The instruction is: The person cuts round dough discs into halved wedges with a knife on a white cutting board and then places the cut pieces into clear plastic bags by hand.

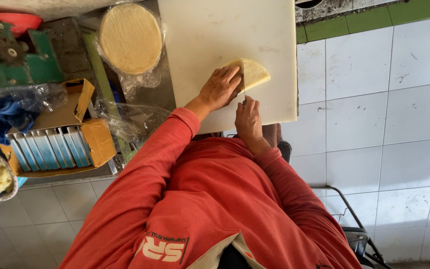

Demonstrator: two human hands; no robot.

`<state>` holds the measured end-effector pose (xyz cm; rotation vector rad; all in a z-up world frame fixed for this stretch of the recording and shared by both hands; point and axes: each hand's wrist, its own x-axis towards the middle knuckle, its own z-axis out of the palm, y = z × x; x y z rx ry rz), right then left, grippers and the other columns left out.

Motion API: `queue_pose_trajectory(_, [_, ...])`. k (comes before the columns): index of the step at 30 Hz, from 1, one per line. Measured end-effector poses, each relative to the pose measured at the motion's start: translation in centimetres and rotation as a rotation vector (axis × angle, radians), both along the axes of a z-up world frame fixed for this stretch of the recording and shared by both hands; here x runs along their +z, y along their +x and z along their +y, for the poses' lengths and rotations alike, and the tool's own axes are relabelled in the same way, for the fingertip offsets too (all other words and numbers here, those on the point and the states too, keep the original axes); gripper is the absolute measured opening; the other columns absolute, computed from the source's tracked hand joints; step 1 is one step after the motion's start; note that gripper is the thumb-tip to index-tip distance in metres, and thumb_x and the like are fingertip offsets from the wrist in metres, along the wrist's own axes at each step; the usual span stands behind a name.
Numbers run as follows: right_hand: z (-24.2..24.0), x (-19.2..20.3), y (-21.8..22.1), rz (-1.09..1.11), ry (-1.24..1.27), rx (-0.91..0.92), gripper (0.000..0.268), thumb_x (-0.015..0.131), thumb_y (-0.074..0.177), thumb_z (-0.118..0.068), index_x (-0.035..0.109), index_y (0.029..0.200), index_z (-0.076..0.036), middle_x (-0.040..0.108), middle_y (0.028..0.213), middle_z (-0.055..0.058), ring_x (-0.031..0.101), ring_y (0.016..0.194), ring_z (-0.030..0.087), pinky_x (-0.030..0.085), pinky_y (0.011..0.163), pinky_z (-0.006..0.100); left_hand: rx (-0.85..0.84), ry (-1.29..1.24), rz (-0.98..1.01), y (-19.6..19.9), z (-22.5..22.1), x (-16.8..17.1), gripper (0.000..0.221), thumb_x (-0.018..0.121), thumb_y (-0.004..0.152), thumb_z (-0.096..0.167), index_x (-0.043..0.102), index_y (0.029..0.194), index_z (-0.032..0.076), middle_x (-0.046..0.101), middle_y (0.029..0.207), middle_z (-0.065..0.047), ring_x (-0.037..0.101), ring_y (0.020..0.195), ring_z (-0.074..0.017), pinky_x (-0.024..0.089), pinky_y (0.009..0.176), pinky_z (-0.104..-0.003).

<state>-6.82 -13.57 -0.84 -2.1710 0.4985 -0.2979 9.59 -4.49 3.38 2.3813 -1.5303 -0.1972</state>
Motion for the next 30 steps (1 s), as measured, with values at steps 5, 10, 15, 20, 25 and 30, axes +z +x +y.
queue_pose_trajectory(5, [0.3, 0.2, 0.3, 0.096, 0.020, 0.004, 0.035, 0.057, 0.106, -0.012, 0.042, 0.134, 0.003, 0.056, 0.107, 0.032, 0.067, 0.078, 0.041, 0.059, 0.058, 0.044, -0.012, 0.046, 0.003, 0.2, 0.0, 0.1, 0.035, 0.074, 0.089, 0.018, 0.064, 0.119, 0.002, 0.049, 0.139, -0.012, 0.051, 0.127, -0.0298, 0.043, 0.106, -0.045])
queue_pose_trajectory(10, [0.3, 0.1, 0.4, 0.141, -0.011, -0.008, 0.036, 0.056, 0.106, -0.016, 0.042, 0.134, 0.002, 0.059, 0.106, 0.032, 0.067, 0.079, 0.045, 0.059, 0.060, 0.047, -0.026, 0.048, 0.042, 0.6, 0.1, 0.1, 0.033, 0.073, 0.092, 0.020, 0.064, 0.119, 0.003, 0.049, 0.140, -0.011, 0.050, 0.128, -0.0293, 0.043, 0.106, -0.045])
queue_pose_trajectory(15, [0.3, 0.1, 0.5, 0.224, 0.069, 0.002, 0.039, 0.051, 0.108, -0.021, 0.039, 0.136, 0.002, 0.062, 0.105, 0.035, 0.066, 0.082, 0.050, 0.057, 0.067, 0.053, -0.041, 0.047, 0.019, 0.7, 0.2, -0.1, 0.036, 0.073, 0.093, 0.023, 0.065, 0.121, 0.003, 0.049, 0.142, -0.010, 0.051, 0.127, -0.0286, 0.043, 0.104, -0.045])
queue_pose_trajectory(20, [0.3, -0.2, 1.5, 0.384, 0.112, -0.012, 0.037, 0.052, 0.108, -0.026, 0.041, 0.124, 0.006, 0.062, 0.102, 0.038, 0.066, 0.086, 0.053, 0.055, 0.075, 0.055, -0.047, 0.023, 0.012, 1.0, 0.4, -0.6, 0.036, 0.073, 0.093, 0.025, 0.066, 0.122, 0.004, 0.052, 0.142, -0.008, 0.051, 0.127, -0.0285, 0.043, 0.105, -0.044])
queue_pose_trajectory(25, [0.2, 0.0, 2.2, 0.504, 0.154, -0.006, 0.031, 0.050, 0.108, -0.025, 0.042, 0.109, 0.005, 0.065, 0.089, 0.034, 0.068, 0.085, 0.051, 0.057, 0.075, 0.053, -0.061, 0.083, 0.009, 1.2, 0.3, -0.6, 0.030, 0.072, 0.094, 0.028, 0.066, 0.113, 0.007, 0.053, 0.142, -0.009, 0.053, 0.124, -0.0287, 0.043, 0.104, -0.044])
queue_pose_trajectory(30, [-0.1, 0.7, 2.7, 0.534, 0.038, 0.091, 0.028, 0.050, 0.108, -0.021, 0.042, 0.106, 0.006, 0.066, 0.081, 0.026, 0.073, 0.079, 0.042, 0.060, 0.065, 0.045, -0.064, 0.097, 0.003, 1.1, 0.2, -0.4, 0.030, 0.069, 0.095, 0.033, 0.066, 0.112, 0.008, 0.053, 0.141, -0.009, 0.054, 0.120, -0.0277, 0.043, 0.102, -0.043])
